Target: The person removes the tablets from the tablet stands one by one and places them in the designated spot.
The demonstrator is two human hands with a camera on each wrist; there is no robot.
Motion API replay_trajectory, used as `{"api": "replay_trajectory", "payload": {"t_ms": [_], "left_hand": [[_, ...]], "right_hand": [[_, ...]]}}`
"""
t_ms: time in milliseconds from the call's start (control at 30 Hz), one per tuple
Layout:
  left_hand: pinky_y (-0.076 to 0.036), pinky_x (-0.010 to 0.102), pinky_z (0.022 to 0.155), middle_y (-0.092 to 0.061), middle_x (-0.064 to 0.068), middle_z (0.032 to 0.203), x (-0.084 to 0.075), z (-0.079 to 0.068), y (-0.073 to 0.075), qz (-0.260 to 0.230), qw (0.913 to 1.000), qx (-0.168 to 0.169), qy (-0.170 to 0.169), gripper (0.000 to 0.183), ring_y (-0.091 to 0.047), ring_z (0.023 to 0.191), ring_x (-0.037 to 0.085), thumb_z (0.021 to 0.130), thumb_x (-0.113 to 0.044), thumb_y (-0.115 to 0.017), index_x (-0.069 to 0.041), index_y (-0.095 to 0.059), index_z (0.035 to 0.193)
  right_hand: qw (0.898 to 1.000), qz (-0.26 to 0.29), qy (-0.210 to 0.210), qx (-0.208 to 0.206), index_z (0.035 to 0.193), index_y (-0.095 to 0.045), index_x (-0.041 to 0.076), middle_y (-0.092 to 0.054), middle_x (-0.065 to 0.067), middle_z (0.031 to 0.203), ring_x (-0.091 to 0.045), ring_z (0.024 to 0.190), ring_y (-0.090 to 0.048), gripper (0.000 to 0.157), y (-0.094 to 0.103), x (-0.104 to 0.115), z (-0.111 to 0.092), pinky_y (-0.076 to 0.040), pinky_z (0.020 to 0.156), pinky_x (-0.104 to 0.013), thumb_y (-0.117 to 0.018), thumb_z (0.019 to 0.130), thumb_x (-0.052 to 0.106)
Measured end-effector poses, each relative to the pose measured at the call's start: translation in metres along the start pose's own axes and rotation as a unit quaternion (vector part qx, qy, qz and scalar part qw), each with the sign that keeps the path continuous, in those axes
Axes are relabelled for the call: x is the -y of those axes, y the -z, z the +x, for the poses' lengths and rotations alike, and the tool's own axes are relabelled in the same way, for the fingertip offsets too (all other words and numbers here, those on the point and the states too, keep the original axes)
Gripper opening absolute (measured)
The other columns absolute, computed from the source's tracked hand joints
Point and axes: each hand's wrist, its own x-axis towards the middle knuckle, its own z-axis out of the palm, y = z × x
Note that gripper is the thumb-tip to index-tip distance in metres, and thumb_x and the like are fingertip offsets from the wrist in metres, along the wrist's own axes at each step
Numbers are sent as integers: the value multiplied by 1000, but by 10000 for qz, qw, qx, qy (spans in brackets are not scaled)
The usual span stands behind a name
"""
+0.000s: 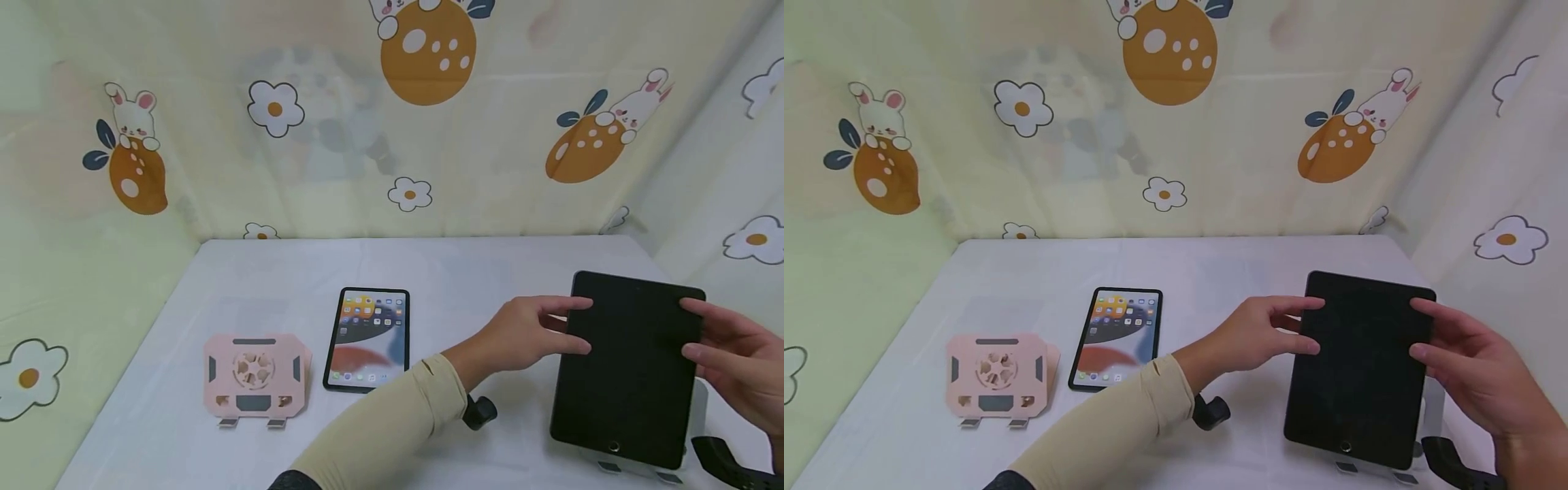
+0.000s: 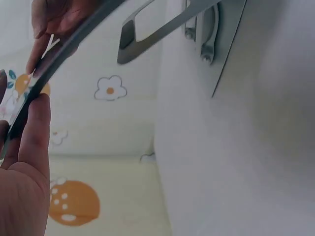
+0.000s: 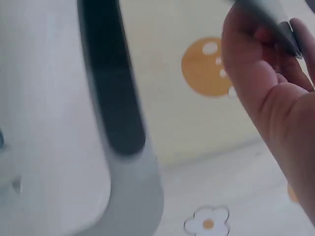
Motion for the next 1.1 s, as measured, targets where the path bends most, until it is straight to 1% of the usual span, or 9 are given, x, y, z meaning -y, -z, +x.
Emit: {"api": "replay_trajectory", "payload": {"t_ms": [100,267,567,667,800,900,967,1000,1100], "left_hand": [[-52,20,73,-61,-19,116,2,-4,12,-19,9998,-99,-144,50,-59,94,-4,86,-18,-81,-31,-66,132],[-53,22,72,-60,-15,111,10,-11,26,-262,9993,-257,-119,50,-61,91,-2,85,-16,-82,-28,-67,131],[-56,27,70,-60,-11,104,20,-18,51,-255,9985,-445,-195,52,-64,85,3,85,-15,-82,-24,-65,133],[-57,30,71,-61,-9,100,23,-19,58,-221,9982,-520,-179,52,-65,83,6,85,-13,-82,-24,-65,133],[-57,34,71,-62,-8,99,29,-20,68,-154,9970,-747,-99,52,-65,82,8,85,-13,-82,-25,-66,132],[-57,31,70,-63,-7,99,35,-22,76,-200,9958,-896,-31,52,-66,82,9,85,-13,-82,-26,-66,132],[-57,28,69,-64,-6,100,38,-23,83,-240,9951,-961,11,51,-66,83,10,85,-12,-82,-26,-67,132],[-57,28,69,-64,-6,100,39,-24,86,-221,9949,-987,21,51,-66,83,11,85,-12,-82,-26,-66,132],[-57,30,70,-63,-5,102,44,-27,96,-147,9942,-1065,73,51,-66,85,12,86,-13,-81,-27,-66,133]], "right_hand": [[9990,-108,85,431,145,-52,10,-60,3,135,-10,110,-63,64,-11,-1,7,-55,82,-23,-38,94,-27],[9949,-372,119,929,152,-41,8,-51,2,142,-10,115,-60,69,-24,-6,16,-53,86,-24,-37,93,-29],[9920,-538,231,1118,152,-37,3,-49,-2,144,-13,113,-62,68,-55,-19,34,-53,87,-23,-43,92,-28],[9929,-609,125,1009,150,-42,6,-51,0,142,-12,111,-63,67,-66,-22,40,-53,86,-22,-45,92,-27],[9911,-1183,-116,602,144,-50,15,-56,7,135,-6,106,-64,65,-81,-26,48,-53,82,-19,-51,92,-24],[9848,-1665,-312,378,141,-51,20,-56,10,130,-3,102,-63,61,-92,-30,54,-52,80,-16,-56,93,-17],[9820,-1820,-402,301,141,-51,20,-56,10,129,-3,100,-63,58,-100,-33,58,-52,80,-16,-59,94,-13],[9777,-2046,-420,237,141,-51,21,-55,12,128,-2,99,-63,57,-104,-34,60,-52,80,-15,-60,95,-10],[9695,-2408,-450,43,143,-49,17,-52,9,132,-1,100,-62,55,-117,-40,66,-53,79,-16,-62,95,-6]]}}
